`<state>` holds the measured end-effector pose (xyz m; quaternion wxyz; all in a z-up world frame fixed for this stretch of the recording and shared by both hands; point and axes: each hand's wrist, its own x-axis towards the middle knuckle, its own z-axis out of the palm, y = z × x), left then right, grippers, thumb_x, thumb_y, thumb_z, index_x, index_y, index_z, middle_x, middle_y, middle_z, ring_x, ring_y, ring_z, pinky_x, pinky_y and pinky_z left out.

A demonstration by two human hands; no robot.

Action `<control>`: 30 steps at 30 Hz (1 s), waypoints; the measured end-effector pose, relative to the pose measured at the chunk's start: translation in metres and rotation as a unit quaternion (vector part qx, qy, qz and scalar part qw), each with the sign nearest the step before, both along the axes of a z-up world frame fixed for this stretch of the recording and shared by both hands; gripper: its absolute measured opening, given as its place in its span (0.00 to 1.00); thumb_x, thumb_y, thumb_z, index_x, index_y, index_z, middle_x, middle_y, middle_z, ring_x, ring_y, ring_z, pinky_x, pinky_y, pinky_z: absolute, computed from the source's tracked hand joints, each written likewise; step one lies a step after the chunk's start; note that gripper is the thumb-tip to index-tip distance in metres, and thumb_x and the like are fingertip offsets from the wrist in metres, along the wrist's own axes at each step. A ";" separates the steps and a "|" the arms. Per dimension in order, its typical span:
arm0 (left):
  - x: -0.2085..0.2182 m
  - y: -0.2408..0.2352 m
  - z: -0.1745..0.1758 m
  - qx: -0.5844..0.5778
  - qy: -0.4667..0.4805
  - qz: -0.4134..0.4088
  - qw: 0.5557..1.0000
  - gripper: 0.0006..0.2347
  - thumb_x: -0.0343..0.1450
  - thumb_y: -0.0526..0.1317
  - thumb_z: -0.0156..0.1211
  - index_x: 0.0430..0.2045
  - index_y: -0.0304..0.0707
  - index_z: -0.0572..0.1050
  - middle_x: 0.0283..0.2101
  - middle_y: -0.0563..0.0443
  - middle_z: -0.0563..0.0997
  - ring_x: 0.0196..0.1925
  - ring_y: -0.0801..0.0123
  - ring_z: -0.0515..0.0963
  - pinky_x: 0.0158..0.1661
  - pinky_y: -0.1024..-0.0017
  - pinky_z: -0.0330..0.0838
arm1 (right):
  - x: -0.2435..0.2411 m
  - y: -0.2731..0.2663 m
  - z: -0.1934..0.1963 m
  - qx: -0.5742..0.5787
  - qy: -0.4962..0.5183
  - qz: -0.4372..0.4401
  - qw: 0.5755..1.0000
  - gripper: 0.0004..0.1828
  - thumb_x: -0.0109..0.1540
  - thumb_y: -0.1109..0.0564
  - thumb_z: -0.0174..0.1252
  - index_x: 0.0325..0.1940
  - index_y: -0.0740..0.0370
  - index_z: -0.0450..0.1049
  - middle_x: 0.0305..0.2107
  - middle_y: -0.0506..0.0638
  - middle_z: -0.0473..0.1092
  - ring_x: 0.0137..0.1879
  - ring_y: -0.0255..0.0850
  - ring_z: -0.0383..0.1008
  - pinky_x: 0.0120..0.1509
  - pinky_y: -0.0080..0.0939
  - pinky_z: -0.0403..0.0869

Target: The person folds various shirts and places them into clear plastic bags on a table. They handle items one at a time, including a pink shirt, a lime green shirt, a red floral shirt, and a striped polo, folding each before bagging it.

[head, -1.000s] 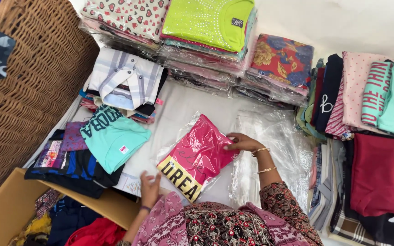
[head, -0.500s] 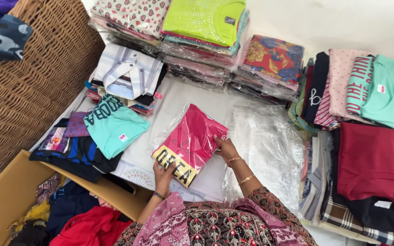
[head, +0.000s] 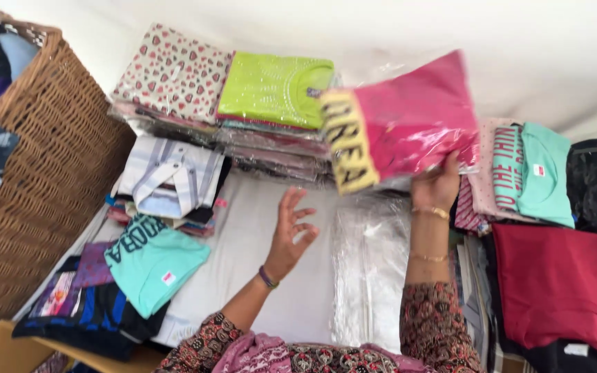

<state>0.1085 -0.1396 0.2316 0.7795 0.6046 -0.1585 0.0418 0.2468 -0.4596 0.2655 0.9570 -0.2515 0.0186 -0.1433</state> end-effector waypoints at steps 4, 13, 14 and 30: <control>0.000 0.001 -0.056 0.076 0.033 -0.016 0.996 0.39 0.70 0.41 0.66 0.74 0.45 0.46 0.73 0.43 0.59 0.61 0.60 0.74 0.53 0.65 0.77 | 0.117 -0.074 -0.125 0.042 -0.079 -0.010 0.996 0.18 0.76 0.44 0.51 0.60 0.60 0.72 0.51 0.52 0.76 0.54 0.45 0.75 0.59 0.49 0.75; -0.073 0.048 -0.188 0.165 0.285 -0.047 0.943 0.26 0.69 0.44 0.66 0.62 0.46 0.66 0.58 0.50 0.75 0.49 0.69 0.79 0.43 0.71 0.76 | 0.153 -0.065 -0.263 0.085 0.165 -0.114 0.976 0.21 0.71 0.42 0.49 0.57 0.59 0.72 0.43 0.51 0.76 0.43 0.44 0.72 0.60 0.56 0.76; -0.082 0.052 -0.195 0.185 0.307 -0.052 0.932 0.24 0.69 0.44 0.66 0.61 0.46 0.68 0.56 0.51 0.76 0.48 0.71 0.80 0.42 0.73 0.76 | 0.153 -0.065 -0.262 0.118 0.150 -0.115 0.975 0.22 0.71 0.43 0.47 0.58 0.61 0.71 0.44 0.53 0.75 0.45 0.47 0.73 0.59 0.55 0.75; -0.130 0.088 -0.250 0.305 0.282 0.004 0.910 0.14 0.72 0.39 0.60 0.52 0.46 0.75 0.46 0.52 0.83 0.45 0.68 0.84 0.42 0.71 0.81 | -0.121 0.006 -0.207 -0.861 0.198 -0.145 0.446 0.41 0.60 0.41 0.62 0.71 0.66 0.65 0.68 0.62 0.62 0.71 0.57 0.61 0.71 0.64 0.60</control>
